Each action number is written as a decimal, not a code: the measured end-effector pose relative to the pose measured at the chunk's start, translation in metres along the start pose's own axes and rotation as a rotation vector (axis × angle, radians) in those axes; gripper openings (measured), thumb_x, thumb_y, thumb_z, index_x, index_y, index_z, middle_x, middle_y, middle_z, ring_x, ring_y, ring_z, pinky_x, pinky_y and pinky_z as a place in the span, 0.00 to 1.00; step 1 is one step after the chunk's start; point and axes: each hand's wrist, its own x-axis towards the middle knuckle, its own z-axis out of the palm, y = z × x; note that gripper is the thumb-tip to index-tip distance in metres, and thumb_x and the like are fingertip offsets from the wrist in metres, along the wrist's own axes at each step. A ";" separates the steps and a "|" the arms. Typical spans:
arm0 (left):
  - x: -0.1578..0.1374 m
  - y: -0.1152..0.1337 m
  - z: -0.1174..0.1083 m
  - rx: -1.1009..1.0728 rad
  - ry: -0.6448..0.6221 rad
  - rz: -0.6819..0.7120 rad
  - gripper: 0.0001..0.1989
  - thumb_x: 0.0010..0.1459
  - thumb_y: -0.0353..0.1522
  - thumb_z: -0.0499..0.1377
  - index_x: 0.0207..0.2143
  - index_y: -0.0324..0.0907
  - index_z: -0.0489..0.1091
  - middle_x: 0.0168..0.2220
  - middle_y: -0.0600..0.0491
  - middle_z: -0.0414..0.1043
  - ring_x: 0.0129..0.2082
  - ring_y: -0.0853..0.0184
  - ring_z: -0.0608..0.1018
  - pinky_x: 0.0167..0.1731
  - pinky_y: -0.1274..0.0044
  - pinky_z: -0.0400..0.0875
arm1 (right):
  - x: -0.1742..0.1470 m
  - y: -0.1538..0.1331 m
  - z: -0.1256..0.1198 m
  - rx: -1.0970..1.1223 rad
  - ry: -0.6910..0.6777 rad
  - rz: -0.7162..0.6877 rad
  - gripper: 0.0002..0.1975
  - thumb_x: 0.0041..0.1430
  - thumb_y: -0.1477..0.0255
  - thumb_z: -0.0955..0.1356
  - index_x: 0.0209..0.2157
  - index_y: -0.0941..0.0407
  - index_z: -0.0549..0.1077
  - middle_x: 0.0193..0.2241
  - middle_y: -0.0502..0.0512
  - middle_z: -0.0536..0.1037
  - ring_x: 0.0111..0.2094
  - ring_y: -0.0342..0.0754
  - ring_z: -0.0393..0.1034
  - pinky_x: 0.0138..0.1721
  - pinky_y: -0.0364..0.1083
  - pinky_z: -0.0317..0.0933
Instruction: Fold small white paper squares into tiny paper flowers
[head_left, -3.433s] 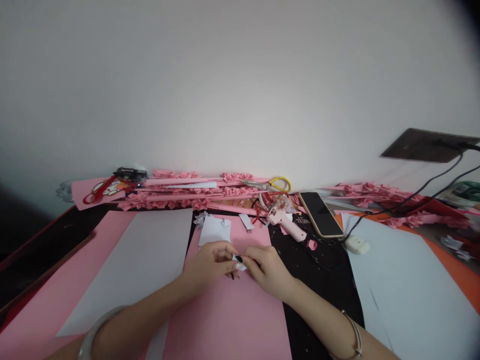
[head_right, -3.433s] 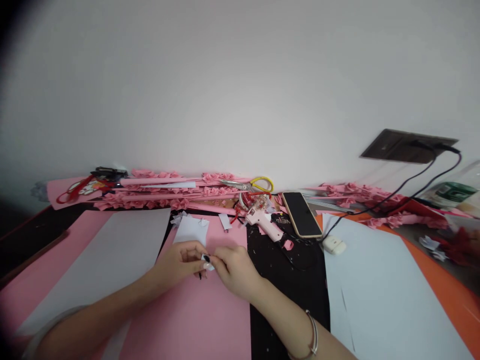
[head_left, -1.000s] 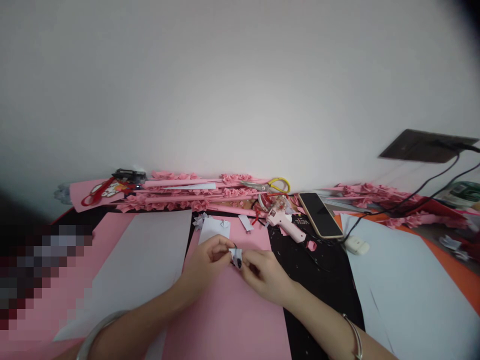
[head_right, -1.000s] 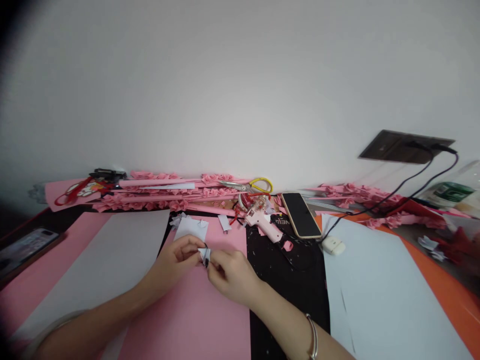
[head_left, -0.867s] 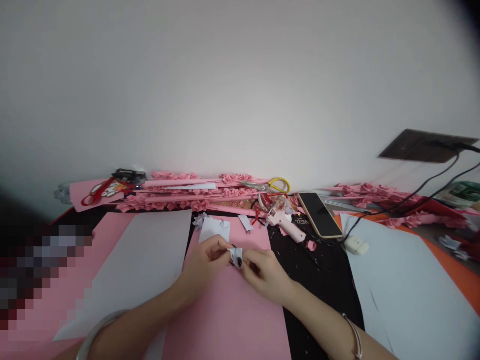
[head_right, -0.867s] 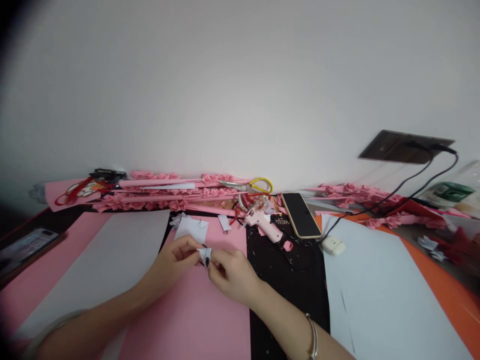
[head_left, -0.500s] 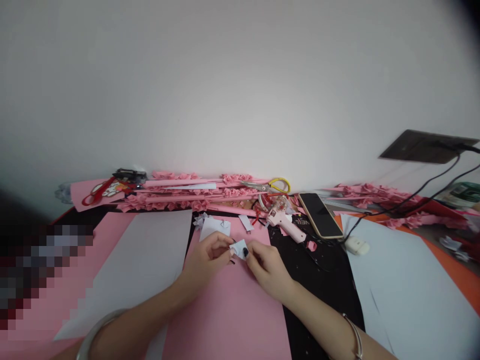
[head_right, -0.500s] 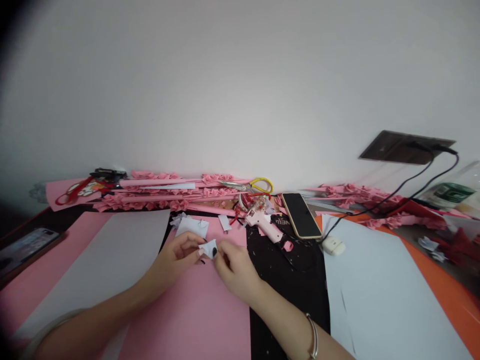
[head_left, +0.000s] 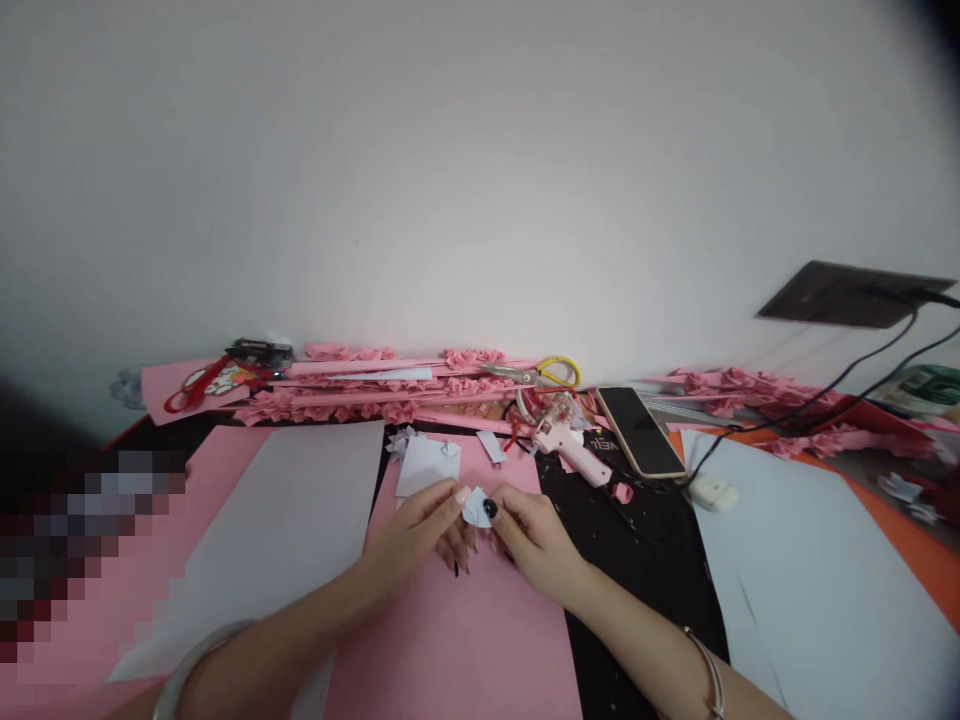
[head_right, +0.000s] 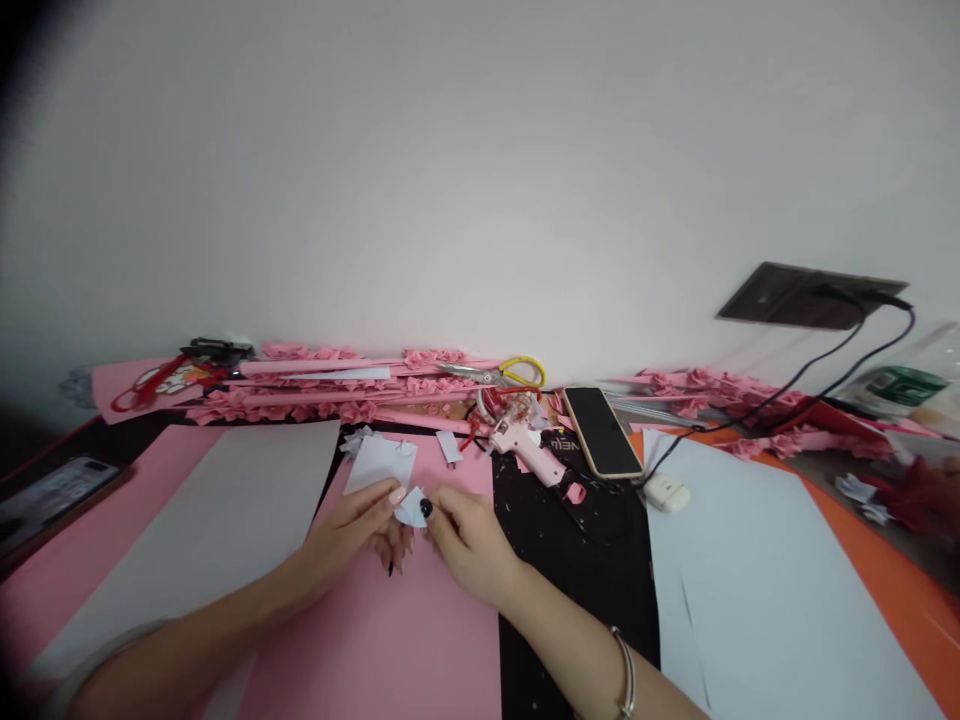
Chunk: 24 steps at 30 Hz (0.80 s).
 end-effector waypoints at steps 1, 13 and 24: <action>0.000 -0.001 0.000 0.010 0.003 0.002 0.15 0.61 0.42 0.49 0.28 0.40 0.61 0.21 0.57 0.70 0.17 0.72 0.74 0.18 0.82 0.67 | 0.000 0.000 0.000 0.007 -0.002 0.000 0.13 0.63 0.72 0.58 0.25 0.57 0.62 0.18 0.45 0.63 0.18 0.38 0.56 0.22 0.37 0.51; -0.001 -0.001 0.001 0.155 -0.095 -0.050 0.24 0.58 0.49 0.45 0.24 0.38 0.63 0.18 0.54 0.68 0.15 0.72 0.70 0.17 0.81 0.62 | -0.001 0.000 0.001 0.102 -0.021 0.022 0.14 0.64 0.70 0.58 0.24 0.58 0.62 0.16 0.45 0.62 0.16 0.38 0.55 0.19 0.37 0.50; -0.004 0.002 0.003 0.223 -0.073 -0.039 0.21 0.57 0.47 0.47 0.21 0.41 0.58 0.16 0.60 0.60 0.14 0.74 0.65 0.17 0.81 0.60 | -0.002 0.000 0.001 0.148 -0.035 0.036 0.14 0.64 0.69 0.58 0.24 0.57 0.63 0.16 0.45 0.63 0.15 0.37 0.55 0.19 0.37 0.50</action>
